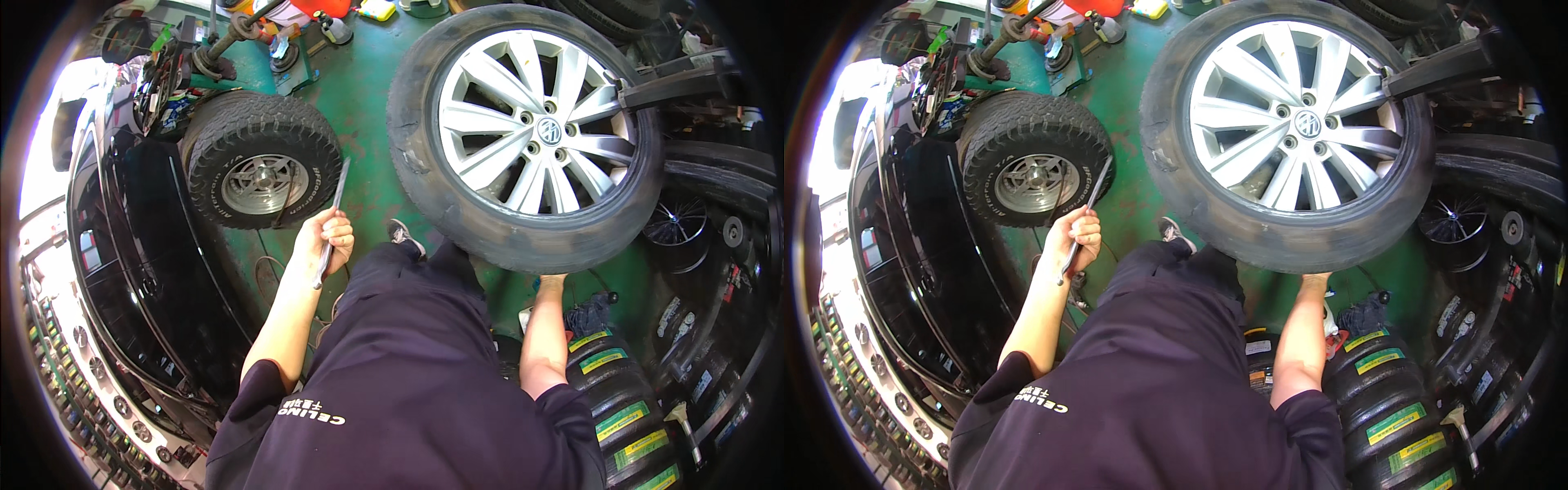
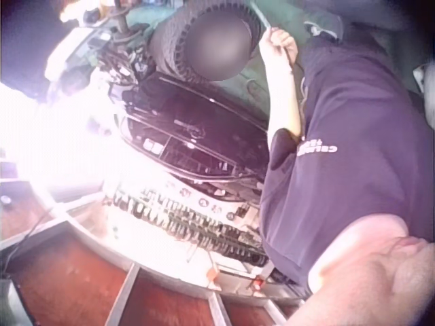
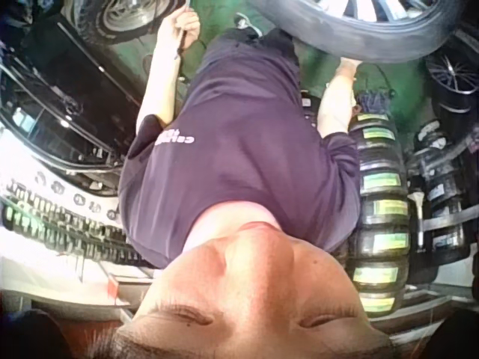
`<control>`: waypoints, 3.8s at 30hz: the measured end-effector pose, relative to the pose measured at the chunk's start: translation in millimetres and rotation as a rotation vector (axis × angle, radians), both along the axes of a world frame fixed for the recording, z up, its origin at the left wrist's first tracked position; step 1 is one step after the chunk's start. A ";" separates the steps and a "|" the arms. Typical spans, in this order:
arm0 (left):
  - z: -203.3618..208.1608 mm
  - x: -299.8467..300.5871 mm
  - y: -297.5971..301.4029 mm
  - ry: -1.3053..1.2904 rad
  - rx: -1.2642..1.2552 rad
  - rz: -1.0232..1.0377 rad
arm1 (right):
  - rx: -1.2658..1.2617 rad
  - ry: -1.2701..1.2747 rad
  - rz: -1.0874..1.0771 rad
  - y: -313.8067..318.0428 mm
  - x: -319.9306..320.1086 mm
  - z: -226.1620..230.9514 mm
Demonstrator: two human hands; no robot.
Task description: The person rolls a tire across the garage floor and places it onto a tire mounting machine. They then use a metal bar to press the tire bead onto the rim and rotate the wheel to seat the tire. Finally, the person removes the mounted tire from the machine and carries it toward a vehicle.
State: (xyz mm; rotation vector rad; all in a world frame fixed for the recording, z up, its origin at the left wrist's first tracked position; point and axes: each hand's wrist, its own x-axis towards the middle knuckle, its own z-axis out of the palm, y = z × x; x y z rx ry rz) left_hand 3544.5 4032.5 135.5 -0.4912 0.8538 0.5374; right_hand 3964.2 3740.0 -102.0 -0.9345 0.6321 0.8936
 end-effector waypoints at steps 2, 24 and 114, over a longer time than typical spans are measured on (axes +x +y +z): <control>-18.8 -12.3 -4.3 -0.018 -0.064 0.040 | 0.011 -0.010 -0.030 5.3 -12.7 4.6; -248.2 118.7 173.5 0.489 0.187 -0.644 | -0.747 -0.414 -0.217 29.3 -58.6 154.7; 112.5 19.5 44.5 0.257 1.784 -0.092 | -0.720 -1.044 1.389 234.2 -106.8 199.2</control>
